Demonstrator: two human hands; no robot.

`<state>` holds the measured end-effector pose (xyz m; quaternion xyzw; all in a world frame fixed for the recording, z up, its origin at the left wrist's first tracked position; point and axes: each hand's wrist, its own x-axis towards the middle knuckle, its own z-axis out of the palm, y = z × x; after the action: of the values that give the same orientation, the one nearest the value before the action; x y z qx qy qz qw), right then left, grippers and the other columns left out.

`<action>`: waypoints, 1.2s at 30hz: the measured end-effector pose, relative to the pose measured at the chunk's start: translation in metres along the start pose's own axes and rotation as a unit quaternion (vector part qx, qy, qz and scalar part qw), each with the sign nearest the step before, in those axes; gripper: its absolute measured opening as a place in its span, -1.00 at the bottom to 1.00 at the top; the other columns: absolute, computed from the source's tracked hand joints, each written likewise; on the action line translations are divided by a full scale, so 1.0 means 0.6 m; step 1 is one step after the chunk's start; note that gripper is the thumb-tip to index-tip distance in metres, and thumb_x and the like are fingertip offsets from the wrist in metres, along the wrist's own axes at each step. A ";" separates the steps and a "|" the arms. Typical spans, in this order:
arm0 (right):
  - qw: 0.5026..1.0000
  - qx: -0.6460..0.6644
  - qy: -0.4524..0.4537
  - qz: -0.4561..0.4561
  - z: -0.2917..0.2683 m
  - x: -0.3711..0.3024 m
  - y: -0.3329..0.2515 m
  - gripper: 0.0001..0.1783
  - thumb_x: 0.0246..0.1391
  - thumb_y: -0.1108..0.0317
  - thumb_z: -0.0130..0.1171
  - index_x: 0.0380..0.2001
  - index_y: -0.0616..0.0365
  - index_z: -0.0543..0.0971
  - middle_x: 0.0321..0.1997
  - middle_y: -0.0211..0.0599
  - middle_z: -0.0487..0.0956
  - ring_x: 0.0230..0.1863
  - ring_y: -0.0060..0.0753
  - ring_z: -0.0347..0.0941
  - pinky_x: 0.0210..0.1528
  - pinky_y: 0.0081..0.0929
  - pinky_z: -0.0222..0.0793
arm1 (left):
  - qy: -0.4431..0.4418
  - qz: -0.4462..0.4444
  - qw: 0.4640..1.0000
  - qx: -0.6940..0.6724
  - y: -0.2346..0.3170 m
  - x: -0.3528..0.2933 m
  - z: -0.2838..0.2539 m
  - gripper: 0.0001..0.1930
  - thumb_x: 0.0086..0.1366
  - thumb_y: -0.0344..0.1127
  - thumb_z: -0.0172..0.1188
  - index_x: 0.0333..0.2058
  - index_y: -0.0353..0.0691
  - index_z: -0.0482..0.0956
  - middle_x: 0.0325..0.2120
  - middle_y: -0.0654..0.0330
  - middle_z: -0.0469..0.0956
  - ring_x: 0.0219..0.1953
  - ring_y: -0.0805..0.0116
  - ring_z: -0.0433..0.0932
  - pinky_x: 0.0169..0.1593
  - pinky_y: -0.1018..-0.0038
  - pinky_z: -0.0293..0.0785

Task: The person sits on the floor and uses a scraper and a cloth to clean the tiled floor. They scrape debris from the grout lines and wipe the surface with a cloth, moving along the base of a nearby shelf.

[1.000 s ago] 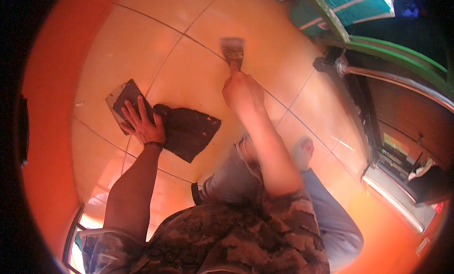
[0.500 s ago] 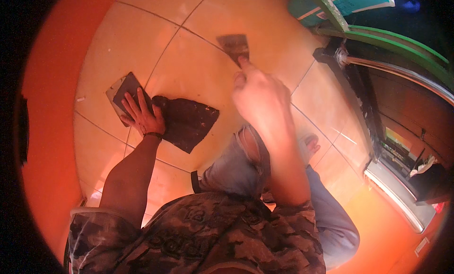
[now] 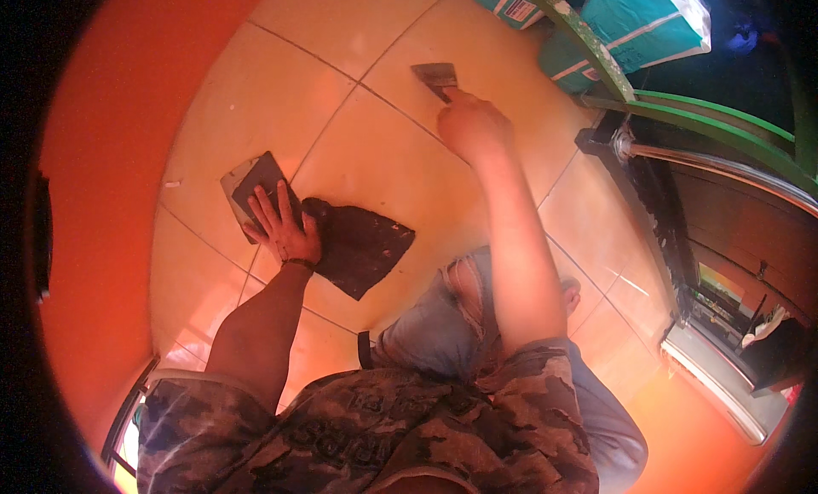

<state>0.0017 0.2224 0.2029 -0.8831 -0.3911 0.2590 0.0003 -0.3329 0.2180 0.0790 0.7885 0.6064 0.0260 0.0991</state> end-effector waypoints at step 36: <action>0.998 0.020 0.025 -0.048 0.084 -0.005 -0.029 -0.58 -0.03 0.41 0.07 -0.03 0.07 0.57 -0.08 0.13 0.62 0.01 0.10 0.54 0.06 -0.07 0.46 | -0.004 0.018 1.000 0.004 0.003 -0.005 0.000 -0.19 0.20 -0.06 0.05 0.43 0.19 0.01 0.48 0.06 -0.28 0.50 -0.02 -0.35 0.34 -0.37 -0.46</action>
<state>-0.0351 0.2224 0.1638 -0.8693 -0.4278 0.2445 0.0398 -0.3321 0.2150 0.0795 0.7997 0.5919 0.0217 0.0980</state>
